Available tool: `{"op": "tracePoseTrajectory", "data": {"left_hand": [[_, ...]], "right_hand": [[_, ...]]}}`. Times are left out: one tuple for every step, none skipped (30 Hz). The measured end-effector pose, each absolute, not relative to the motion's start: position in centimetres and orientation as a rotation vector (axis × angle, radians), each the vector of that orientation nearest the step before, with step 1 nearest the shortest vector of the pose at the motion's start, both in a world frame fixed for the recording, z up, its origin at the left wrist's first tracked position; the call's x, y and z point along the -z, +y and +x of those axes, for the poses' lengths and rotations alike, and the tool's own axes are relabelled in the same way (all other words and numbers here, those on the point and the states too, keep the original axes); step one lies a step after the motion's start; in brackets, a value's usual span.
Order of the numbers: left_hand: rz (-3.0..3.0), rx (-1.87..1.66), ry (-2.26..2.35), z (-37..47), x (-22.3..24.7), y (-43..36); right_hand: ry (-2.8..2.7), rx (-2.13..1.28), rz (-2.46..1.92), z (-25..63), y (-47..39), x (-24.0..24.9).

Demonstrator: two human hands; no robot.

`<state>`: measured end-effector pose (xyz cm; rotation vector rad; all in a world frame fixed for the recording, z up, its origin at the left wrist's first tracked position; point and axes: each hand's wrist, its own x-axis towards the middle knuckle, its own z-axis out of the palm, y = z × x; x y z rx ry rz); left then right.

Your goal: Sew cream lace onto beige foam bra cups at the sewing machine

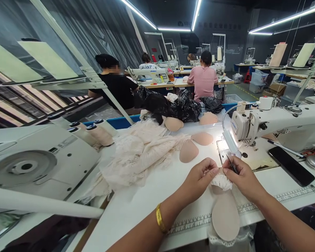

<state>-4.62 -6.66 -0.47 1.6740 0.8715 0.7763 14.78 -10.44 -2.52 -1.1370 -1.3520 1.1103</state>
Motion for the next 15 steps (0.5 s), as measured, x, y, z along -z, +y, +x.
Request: {"op": "tracePoseTrajectory", "data": {"left_hand": [[1.688,-0.783,0.905,-4.6,0.6,-6.7],[1.699,-0.791,0.930,-4.5,0.7,-6.7],[1.709,-0.803,0.949,-4.5,0.7,-6.7],[1.721,-0.819,0.963,-4.5,0.7,-6.8],[1.737,-0.836,0.973,-4.5,0.7,-6.8],[1.754,-0.857,0.977,-4.5,0.7,-6.9],[1.769,-0.880,0.975,-4.5,0.6,-6.9],[1.779,-0.902,0.969,-4.5,0.6,-6.9],[1.786,-0.921,0.959,-4.5,0.5,-6.9],[1.788,-0.936,0.949,-4.5,0.5,-6.9],[1.789,-0.948,0.942,-4.5,0.4,-6.9],[1.790,-0.956,0.939,-4.5,0.4,-6.9],[1.792,-0.962,0.937,-4.5,0.4,-6.9],[1.793,-0.964,0.937,-4.5,0.4,-6.9],[1.791,-0.965,0.938,-4.5,0.5,-6.9]], "right_hand": [[-1.400,-1.027,-1.175,14.9,-10.6,2.5],[-1.455,-0.939,-1.207,15.0,-10.8,2.4],[-1.514,-0.848,-1.232,15.2,-11.0,2.4],[-1.578,-0.755,-1.252,15.3,-11.2,2.4],[-1.641,-0.659,-1.269,15.5,-11.5,2.4],[-1.701,-0.558,-1.281,15.6,-11.7,2.5],[-1.751,-0.451,-1.287,15.6,-11.8,2.7],[-1.790,-0.342,-1.287,15.6,-11.9,2.9],[-1.819,-0.240,-1.279,15.6,-12.0,3.2],[-1.840,-0.149,-1.268,15.6,-12.0,3.4],[-1.856,-0.074,-1.255,15.6,-12.0,3.6],[-1.867,-0.016,-1.242,15.5,-11.9,3.7],[-1.876,0.027,-1.229,15.4,-11.9,3.8],[-1.884,0.055,-1.218,15.4,-11.8,3.8],[-1.888,0.076,-1.207,15.3,-11.8,3.8]]}}
